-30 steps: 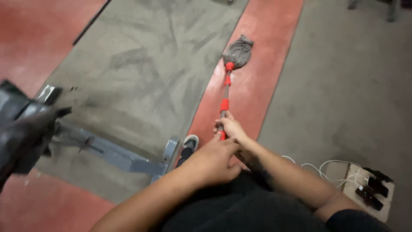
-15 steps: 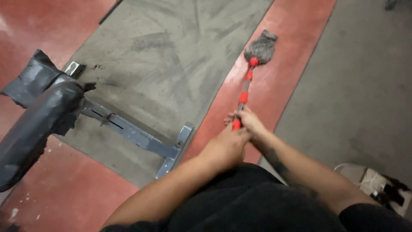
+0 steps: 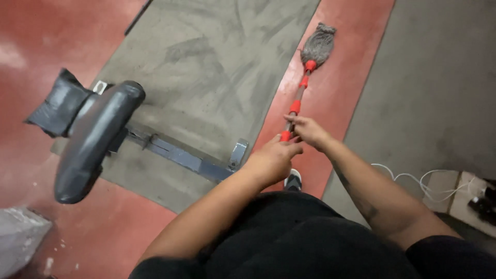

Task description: Mopping the gym floor area around various weight machines.

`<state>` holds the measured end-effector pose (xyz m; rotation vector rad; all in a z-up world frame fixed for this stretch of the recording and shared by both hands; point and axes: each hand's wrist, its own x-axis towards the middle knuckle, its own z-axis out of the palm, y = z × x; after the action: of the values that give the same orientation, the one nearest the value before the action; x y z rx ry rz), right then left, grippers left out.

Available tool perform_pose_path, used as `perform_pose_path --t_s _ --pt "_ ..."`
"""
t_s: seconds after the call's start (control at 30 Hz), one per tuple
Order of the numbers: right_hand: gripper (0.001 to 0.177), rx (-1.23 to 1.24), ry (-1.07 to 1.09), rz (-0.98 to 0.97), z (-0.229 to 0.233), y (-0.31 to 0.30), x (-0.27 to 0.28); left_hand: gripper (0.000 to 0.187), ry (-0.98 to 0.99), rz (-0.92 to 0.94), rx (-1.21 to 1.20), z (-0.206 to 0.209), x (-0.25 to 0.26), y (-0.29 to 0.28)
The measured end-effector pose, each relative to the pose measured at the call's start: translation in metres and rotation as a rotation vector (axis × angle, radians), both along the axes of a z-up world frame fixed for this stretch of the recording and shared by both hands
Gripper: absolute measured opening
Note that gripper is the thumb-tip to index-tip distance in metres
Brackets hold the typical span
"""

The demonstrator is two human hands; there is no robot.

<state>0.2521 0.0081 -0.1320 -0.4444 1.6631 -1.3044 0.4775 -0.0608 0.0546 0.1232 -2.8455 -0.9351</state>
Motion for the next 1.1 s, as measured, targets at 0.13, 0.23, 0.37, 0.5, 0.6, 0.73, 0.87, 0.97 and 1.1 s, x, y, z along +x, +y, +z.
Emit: perform_pose_path --t_s 0.13,0.23,0.37,0.5,0.6,0.73,0.87,0.97,1.1 --pt "0.059 -0.152 0.456 0.347 0.044 0.014 0.051 0.035 0.021 -0.043 -0.022 0.058 0.048 0.005" --pt "0.048 -0.073 0.715 0.364 0.109 0.028 0.106 0.03 0.02 -0.045 -0.028 0.086 0.071 0.016" --pt "0.042 -0.017 1.31 0.257 0.146 0.03 0.139 0.035 -0.025 -0.107 -0.102 0.078 0.079 0.026" --pt "0.036 0.241 0.582 -0.019 0.126 0.027 0.126 0.032 0.029 -0.225 -0.152 0.066 0.065 0.026" --pt "0.036 0.07 1.206 0.235 0.11 0.03 0.109 0.039 0.176 -0.223 -0.119 0.082 0.048 0.026" --pt "0.032 0.193 1.03 0.249 0.08 0.019 0.079 0.043 0.117 -0.186 -0.036 0.081 0.016 0.02" --pt "0.021 0.036 0.996 0.047 0.002 0.009 0.024 0.039 0.054 -0.238 -0.007 0.056 -0.03 0.01" --pt "0.026 0.046 1.2 0.155 0.053 0.003 -0.015 0.043 0.106 -0.252 -0.011 0.06 -0.078 -0.002" --pt "0.027 -0.011 1.149 0.125 0.091 -0.009 -0.083 0.042 0.201 -0.251 -0.051 0.067 -0.154 -0.013"
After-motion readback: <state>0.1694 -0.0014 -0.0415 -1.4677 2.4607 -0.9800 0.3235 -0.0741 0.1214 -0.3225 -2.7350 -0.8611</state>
